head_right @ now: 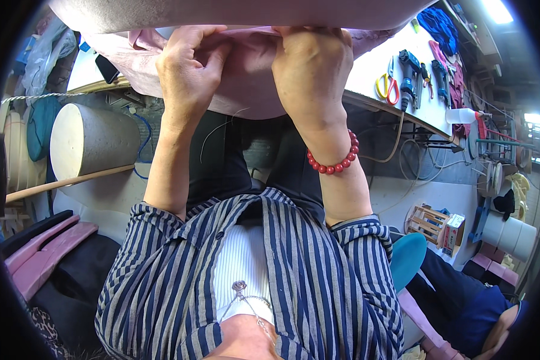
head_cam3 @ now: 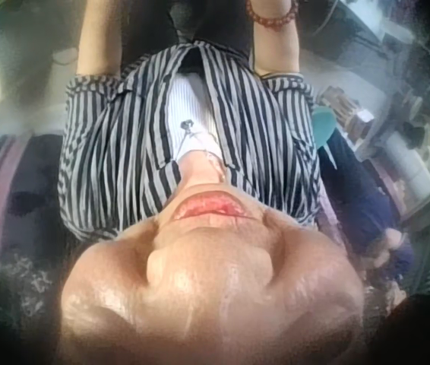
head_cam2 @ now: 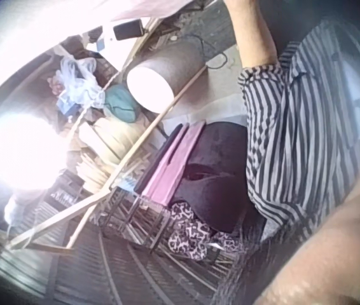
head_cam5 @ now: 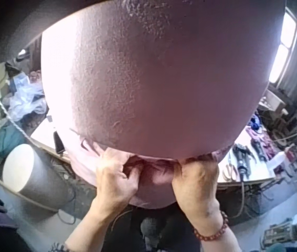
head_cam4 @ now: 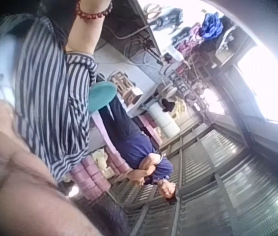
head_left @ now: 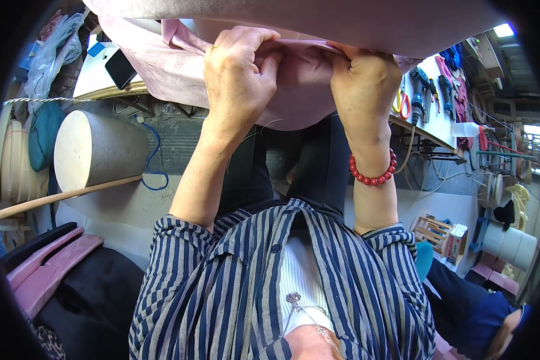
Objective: Hand-sewing a fabric cover onto a piece of upholstered furniture.
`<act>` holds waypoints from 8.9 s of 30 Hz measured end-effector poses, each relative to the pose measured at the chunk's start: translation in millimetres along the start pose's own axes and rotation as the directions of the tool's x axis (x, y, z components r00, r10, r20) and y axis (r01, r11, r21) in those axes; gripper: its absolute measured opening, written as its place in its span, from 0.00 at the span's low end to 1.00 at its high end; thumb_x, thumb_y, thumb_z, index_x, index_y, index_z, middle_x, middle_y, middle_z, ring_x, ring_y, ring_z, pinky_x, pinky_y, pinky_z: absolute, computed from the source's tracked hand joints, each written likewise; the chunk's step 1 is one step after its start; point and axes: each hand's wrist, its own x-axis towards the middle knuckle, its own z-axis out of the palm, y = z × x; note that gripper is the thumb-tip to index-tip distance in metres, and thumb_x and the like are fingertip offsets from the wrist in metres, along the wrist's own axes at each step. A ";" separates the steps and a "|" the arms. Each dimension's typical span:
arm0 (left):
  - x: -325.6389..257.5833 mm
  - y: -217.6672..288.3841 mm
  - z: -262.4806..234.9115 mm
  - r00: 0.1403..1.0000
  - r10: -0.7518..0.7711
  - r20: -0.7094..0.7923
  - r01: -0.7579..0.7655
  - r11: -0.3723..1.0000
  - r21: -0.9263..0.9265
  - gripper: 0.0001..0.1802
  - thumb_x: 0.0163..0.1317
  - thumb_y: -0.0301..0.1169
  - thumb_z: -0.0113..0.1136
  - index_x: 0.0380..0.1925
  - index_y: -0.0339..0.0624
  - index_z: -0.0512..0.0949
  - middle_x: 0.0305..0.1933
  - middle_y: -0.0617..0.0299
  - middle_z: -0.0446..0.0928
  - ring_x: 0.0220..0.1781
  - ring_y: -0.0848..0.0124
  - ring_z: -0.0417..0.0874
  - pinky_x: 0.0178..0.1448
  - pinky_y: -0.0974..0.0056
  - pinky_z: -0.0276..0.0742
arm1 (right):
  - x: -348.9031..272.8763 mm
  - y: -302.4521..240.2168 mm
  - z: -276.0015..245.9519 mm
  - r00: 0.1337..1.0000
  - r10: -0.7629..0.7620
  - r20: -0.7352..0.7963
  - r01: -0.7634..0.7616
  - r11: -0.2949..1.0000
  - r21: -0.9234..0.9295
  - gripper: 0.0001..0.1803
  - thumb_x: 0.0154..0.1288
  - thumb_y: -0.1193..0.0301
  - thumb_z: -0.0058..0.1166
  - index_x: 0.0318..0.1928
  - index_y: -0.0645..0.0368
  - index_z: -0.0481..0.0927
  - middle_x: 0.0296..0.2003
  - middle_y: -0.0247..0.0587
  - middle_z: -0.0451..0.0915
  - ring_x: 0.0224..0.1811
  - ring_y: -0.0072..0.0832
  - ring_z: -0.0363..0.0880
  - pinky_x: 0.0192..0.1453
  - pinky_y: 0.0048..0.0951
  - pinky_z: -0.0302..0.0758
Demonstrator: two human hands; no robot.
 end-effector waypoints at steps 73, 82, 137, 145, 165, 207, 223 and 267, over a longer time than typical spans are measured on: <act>-11.4 -7.1 -11.1 0.930 0.368 -0.013 -0.364 0.924 0.117 0.11 0.41 0.18 0.63 0.29 0.40 0.81 0.29 0.61 0.77 0.36 0.63 0.79 0.37 0.61 0.78 | -8.2 7.8 -8.6 0.995 -0.017 0.096 -0.010 0.961 0.275 0.13 0.51 0.79 0.55 0.35 0.54 0.90 0.35 0.40 0.87 0.38 0.36 0.83 0.52 0.35 0.70; -13.3 -4.1 -18.3 0.922 0.325 0.212 -0.361 0.918 0.161 0.19 0.45 0.20 0.61 0.41 0.41 0.84 0.33 0.58 0.76 0.42 0.61 0.78 0.44 0.59 0.78 | -10.1 9.1 -10.0 0.995 -0.011 0.100 -0.013 0.970 0.244 0.14 0.50 0.80 0.54 0.35 0.56 0.89 0.36 0.40 0.87 0.40 0.36 0.83 0.53 0.35 0.71; -27.2 10.9 16.6 0.924 0.348 0.159 -0.365 0.926 0.099 0.29 0.50 0.20 0.58 0.57 0.44 0.79 0.54 0.60 0.74 0.55 0.63 0.73 0.57 0.59 0.65 | -16.4 21.3 -22.1 0.970 -0.211 -0.121 0.217 0.975 0.043 0.11 0.47 0.85 0.62 0.34 0.63 0.84 0.37 0.40 0.84 0.44 0.37 0.83 0.47 0.34 0.79; -16.9 18.1 8.4 0.909 0.256 0.330 -0.289 0.956 0.053 0.35 0.50 0.17 0.58 0.61 0.57 0.77 0.50 0.61 0.72 0.52 0.63 0.73 0.56 0.57 0.65 | -27.1 32.4 -28.9 0.982 -0.002 -0.188 0.053 0.962 0.268 0.05 0.55 0.85 0.59 0.33 0.66 0.84 0.38 0.45 0.86 0.45 0.39 0.85 0.50 0.30 0.80; -15.9 18.5 12.3 0.932 0.285 0.222 -0.289 0.957 -0.012 0.36 0.47 0.17 0.60 0.60 0.53 0.78 0.45 0.63 0.73 0.47 0.63 0.73 0.52 0.58 0.65 | -48.9 -14.2 -20.6 0.977 0.038 0.211 -0.009 0.991 -0.135 0.26 0.61 0.67 0.60 0.59 0.64 0.76 0.20 0.37 0.79 0.19 0.31 0.82 0.22 0.30 0.77; 48.3 -7.0 -13.4 0.521 0.549 0.654 -0.249 0.830 -0.498 0.57 0.32 0.08 0.45 0.73 0.51 0.60 0.71 0.54 0.69 0.73 0.54 0.67 0.76 0.52 0.60 | -39.5 -49.1 27.0 0.823 0.125 0.553 -0.389 0.834 0.391 0.17 0.62 0.75 0.56 0.51 0.63 0.73 0.29 0.53 0.83 0.29 0.47 0.84 0.36 0.40 0.83; 10.3 -9.4 -7.0 0.883 0.111 0.455 0.200 0.789 -0.581 0.29 0.49 0.22 0.54 0.56 0.29 0.73 0.53 0.46 0.81 0.58 0.60 0.82 0.66 0.61 0.73 | -65.3 -28.2 -13.1 0.967 0.072 0.242 -0.129 0.965 0.228 0.31 0.58 0.77 0.65 0.64 0.58 0.73 0.20 0.49 0.81 0.22 0.40 0.84 0.28 0.30 0.80; -3.6 -9.4 13.1 0.904 0.428 -0.030 -0.425 0.886 -0.187 0.15 0.41 0.14 0.67 0.33 0.38 0.86 0.36 0.58 0.83 0.37 0.64 0.85 0.40 0.65 0.83 | -15.7 17.2 -20.5 0.978 -0.183 -0.103 0.188 0.982 0.034 0.13 0.49 0.77 0.68 0.39 0.55 0.88 0.35 0.37 0.84 0.39 0.36 0.82 0.51 0.35 0.76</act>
